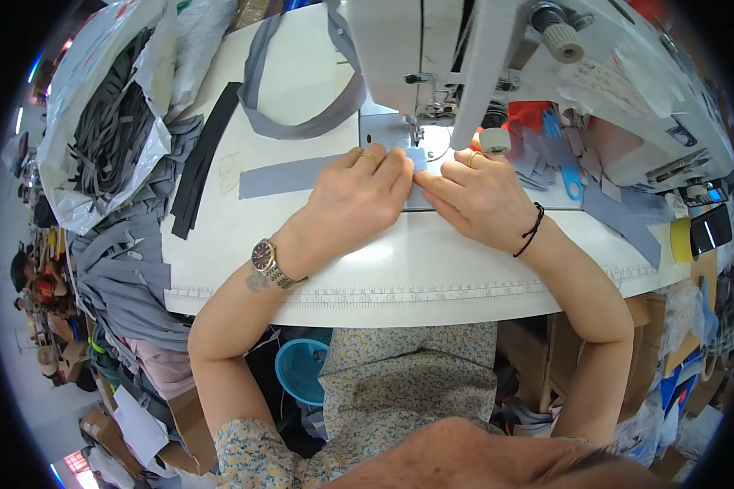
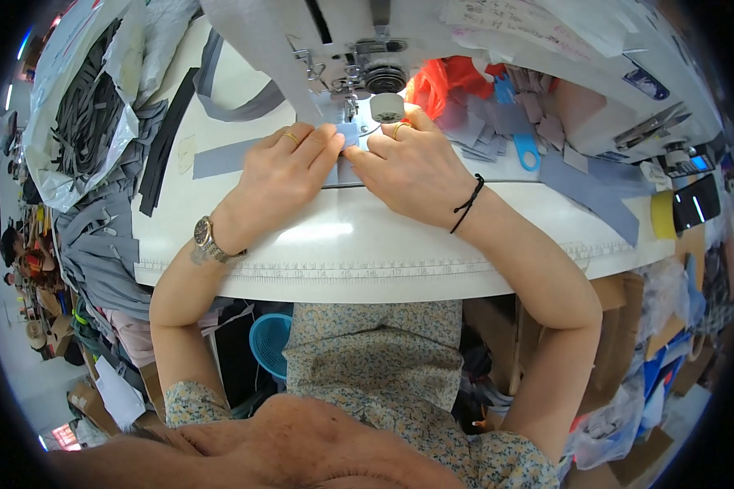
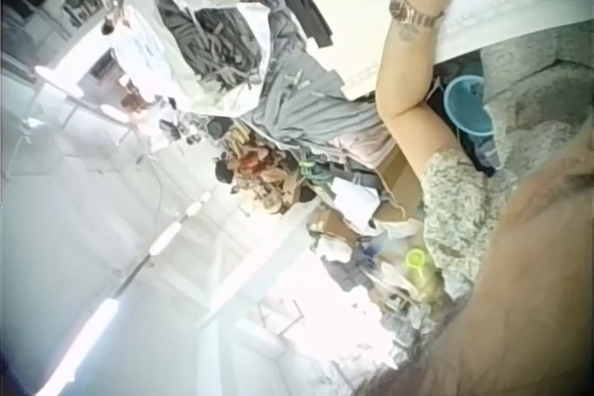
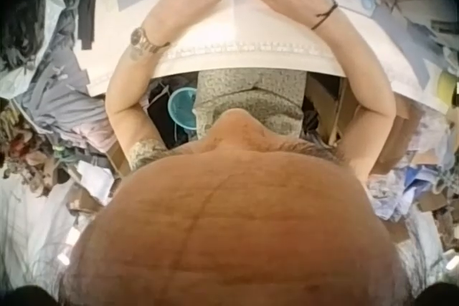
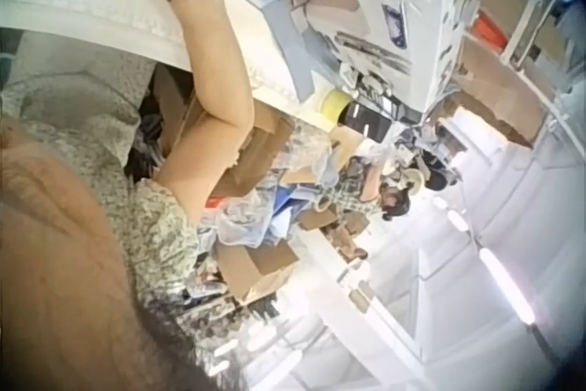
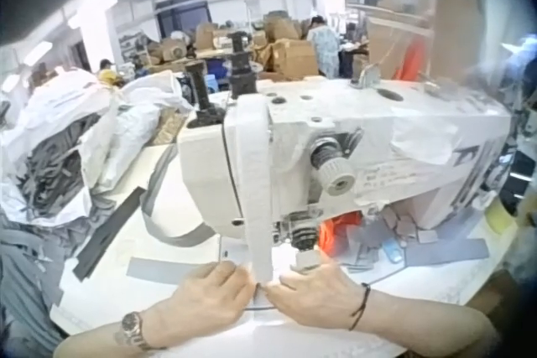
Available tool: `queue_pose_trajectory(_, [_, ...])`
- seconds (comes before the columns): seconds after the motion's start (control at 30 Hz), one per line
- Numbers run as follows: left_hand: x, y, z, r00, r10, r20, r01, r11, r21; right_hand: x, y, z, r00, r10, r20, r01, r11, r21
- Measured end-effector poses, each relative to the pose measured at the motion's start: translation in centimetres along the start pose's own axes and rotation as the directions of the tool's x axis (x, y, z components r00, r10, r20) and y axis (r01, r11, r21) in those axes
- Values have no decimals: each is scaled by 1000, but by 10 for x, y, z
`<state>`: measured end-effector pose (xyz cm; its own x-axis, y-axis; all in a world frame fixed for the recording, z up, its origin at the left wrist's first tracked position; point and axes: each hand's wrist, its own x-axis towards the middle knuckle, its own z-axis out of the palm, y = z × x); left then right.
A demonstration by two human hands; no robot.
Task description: Sewing long gray straps or fabric components using an industrial sewing machine.
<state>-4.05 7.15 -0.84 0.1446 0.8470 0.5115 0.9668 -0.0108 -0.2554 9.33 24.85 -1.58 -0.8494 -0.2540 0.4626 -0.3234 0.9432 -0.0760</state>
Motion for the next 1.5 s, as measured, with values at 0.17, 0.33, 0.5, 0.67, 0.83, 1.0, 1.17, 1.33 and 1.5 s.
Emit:
queue_pose_trajectory(0.17, [-4, 5, -8, 995, 18, 98, -19, 1000, 15, -1, -5, -8, 989, -4, -145, -5, 998, -64])
queue_pose_trajectory(0.33, [-4, 11, 1, 1000, -17, 22, 17, 1000, -22, 8, -6, -12, 990, -117, -73, 115, 993, -27])
queue_pose_trajectory(0.5, [-24, 24, -12, 997, 2, -79, -1, 1000, 21, 6, -6, -9, 999, -17, -38, 21, 994, 105])
queue_pose_trajectory(0.67, [-108, 32, -76, 998, -64, 1, 64, 997, 52, 8, -1, -13, 998, -27, -51, 32, 993, 111])
queue_pose_trajectory(0.83, [-211, 12, -147, 645, -764, 15, 608, 525, 596, 10, -1, -14, 998, -32, -48, 38, 992, 121])
queue_pose_trajectory(1.0, [-201, 51, -140, 605, -779, 164, 693, 617, 373, 5, -3, -16, 999, -28, -28, 30, 996, 80])
queue_pose_trajectory(1.17, [-156, 79, -101, 891, -446, 85, 449, 893, -17, 4, -3, -10, 998, -4, -55, 7, 998, 56])
queue_pose_trajectory(1.33, [-110, 94, -87, 998, -52, -22, 32, 846, -531, 12, 0, -10, 995, -71, -69, 77, 992, 98])
queue_pose_trajectory(1.5, [-89, 65, -81, 983, -169, 78, 177, 715, -676, 1, 3, -8, 998, 38, -45, -29, 985, 173])
